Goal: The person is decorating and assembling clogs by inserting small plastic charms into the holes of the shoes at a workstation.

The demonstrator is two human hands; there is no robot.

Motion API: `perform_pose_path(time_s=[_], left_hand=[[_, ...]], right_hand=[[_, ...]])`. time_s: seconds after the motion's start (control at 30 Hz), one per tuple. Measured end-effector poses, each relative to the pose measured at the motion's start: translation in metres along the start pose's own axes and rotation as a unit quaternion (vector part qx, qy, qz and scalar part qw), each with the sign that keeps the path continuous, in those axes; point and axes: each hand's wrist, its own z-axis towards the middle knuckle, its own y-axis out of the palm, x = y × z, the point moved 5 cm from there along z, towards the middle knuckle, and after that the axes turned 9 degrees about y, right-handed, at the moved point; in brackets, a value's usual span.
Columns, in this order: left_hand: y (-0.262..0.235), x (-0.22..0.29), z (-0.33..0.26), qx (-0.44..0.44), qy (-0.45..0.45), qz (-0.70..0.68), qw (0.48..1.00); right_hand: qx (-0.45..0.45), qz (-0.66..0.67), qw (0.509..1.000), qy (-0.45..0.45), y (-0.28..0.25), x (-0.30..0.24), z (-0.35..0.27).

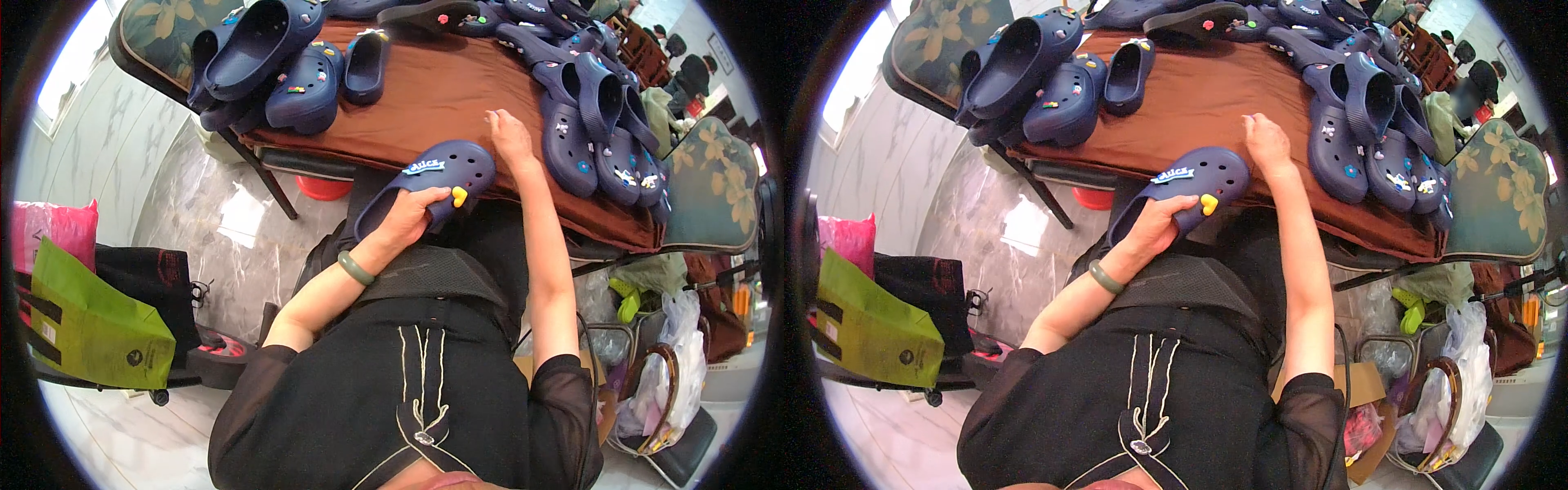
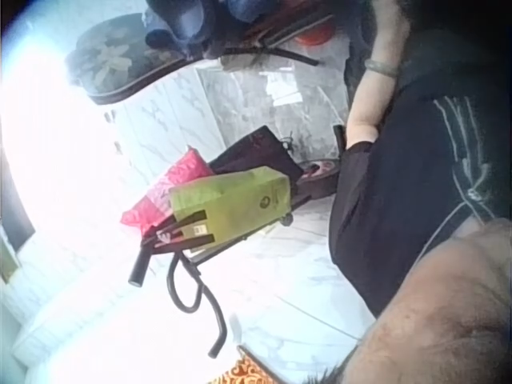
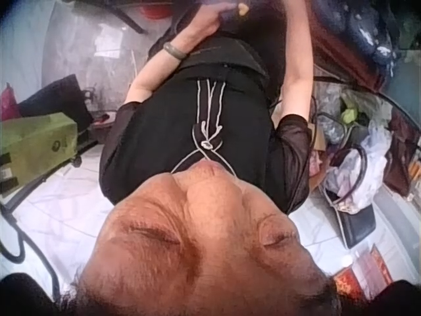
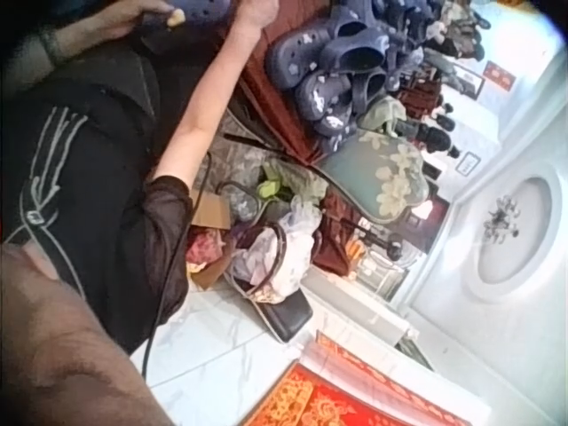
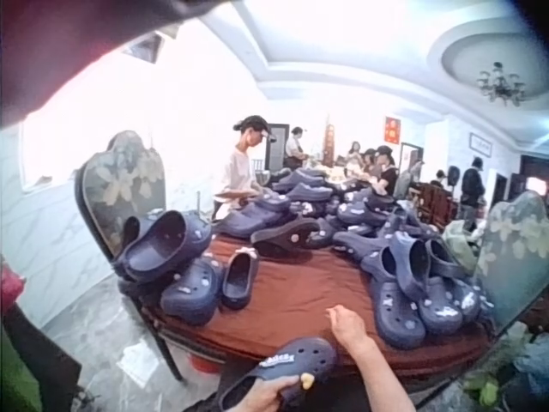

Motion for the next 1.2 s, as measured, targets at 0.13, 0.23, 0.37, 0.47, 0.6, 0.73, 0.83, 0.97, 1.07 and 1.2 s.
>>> perform_pose_path(time_s=[0.13, 0.23, 0.37, 0.47, 0.6, 0.73, 0.83, 0.97, 1.07, 1.2], left_hand=[[-0.003, 0.003, 0.001, -0.003, 0.003, 0.002, 1.000], [0.000, 0.008, 0.002, -0.015, 0.034, 0.007, 0.999], [-0.004, 0.008, 0.006, -0.031, 0.023, 0.010, 0.999], [-0.004, 0.009, 0.007, -0.036, 0.014, 0.010, 0.999], [-0.011, 0.010, 0.006, -0.004, 0.035, 0.011, 0.999], [-0.011, 0.008, 0.004, -0.011, 0.060, 0.032, 0.998], [-0.013, 0.006, 0.005, -0.011, 0.036, 0.024, 0.999], [-0.015, 0.006, 0.007, -0.015, 0.040, 0.023, 0.999], [-0.018, 0.007, 0.009, 0.008, 0.030, 0.014, 0.999], [-0.019, 0.011, 0.009, 0.018, 0.043, 0.013, 0.999]], right_hand=[[0.103, -0.140, 0.980, -0.099, -0.014, -0.008, -0.010], [-0.014, 0.031, 0.983, -0.178, -0.020, -0.050, -0.025], [-0.169, -0.015, 0.907, -0.386, -0.009, -0.113, -0.065], [-0.275, -0.027, 0.916, -0.291, 0.010, -0.108, -0.059], [-0.245, -0.072, 0.923, -0.288, 0.012, -0.117, -0.069], [-0.203, -0.067, 0.922, -0.324, 0.002, -0.120, -0.077], [-0.208, -0.032, 0.911, -0.354, -0.003, -0.124, -0.080], [-0.217, -0.043, 0.919, -0.326, 0.014, -0.123, -0.078], [-0.088, -0.070, 0.897, -0.428, 0.015, -0.131, -0.085], [-0.121, -0.065, 0.924, -0.357, 0.020, -0.135, -0.080]])
